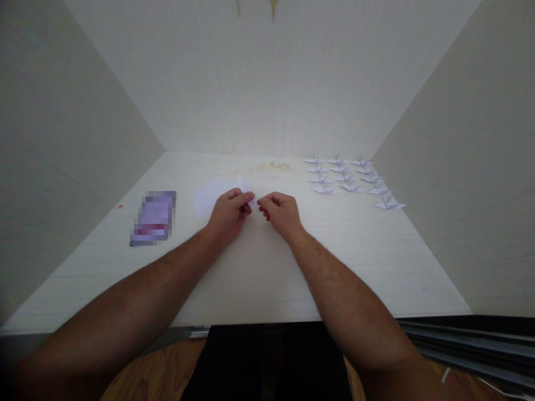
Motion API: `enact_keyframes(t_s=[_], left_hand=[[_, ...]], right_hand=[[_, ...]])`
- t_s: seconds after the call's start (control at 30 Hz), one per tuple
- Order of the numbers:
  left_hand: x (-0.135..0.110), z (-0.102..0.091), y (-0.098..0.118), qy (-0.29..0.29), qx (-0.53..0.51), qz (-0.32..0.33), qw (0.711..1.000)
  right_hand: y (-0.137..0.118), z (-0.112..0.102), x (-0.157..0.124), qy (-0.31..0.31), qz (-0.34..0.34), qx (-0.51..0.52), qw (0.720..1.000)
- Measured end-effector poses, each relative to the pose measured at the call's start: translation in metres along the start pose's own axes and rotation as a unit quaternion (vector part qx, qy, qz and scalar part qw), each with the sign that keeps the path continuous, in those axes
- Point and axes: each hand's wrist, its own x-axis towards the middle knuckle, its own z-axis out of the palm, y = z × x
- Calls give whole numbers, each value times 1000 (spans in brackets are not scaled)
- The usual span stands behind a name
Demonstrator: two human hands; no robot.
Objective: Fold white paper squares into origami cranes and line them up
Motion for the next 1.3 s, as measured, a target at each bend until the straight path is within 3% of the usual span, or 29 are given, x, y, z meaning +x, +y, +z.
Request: enact_keyframes(t_s=[0.8, 1.0, 1.3], left_hand=[[1, 1, -2, -15, 25, 15, 999], [3, -3, -3, -45, 46, -1, 998], [4, -3, -4, -15, 25, 22, 999]], right_hand=[[8, -1, 1, 2, -52, -77, 996], [7, -3, 1, 8, -57, -92, 994], [7, -3, 1, -16, -47, -109, 993]])
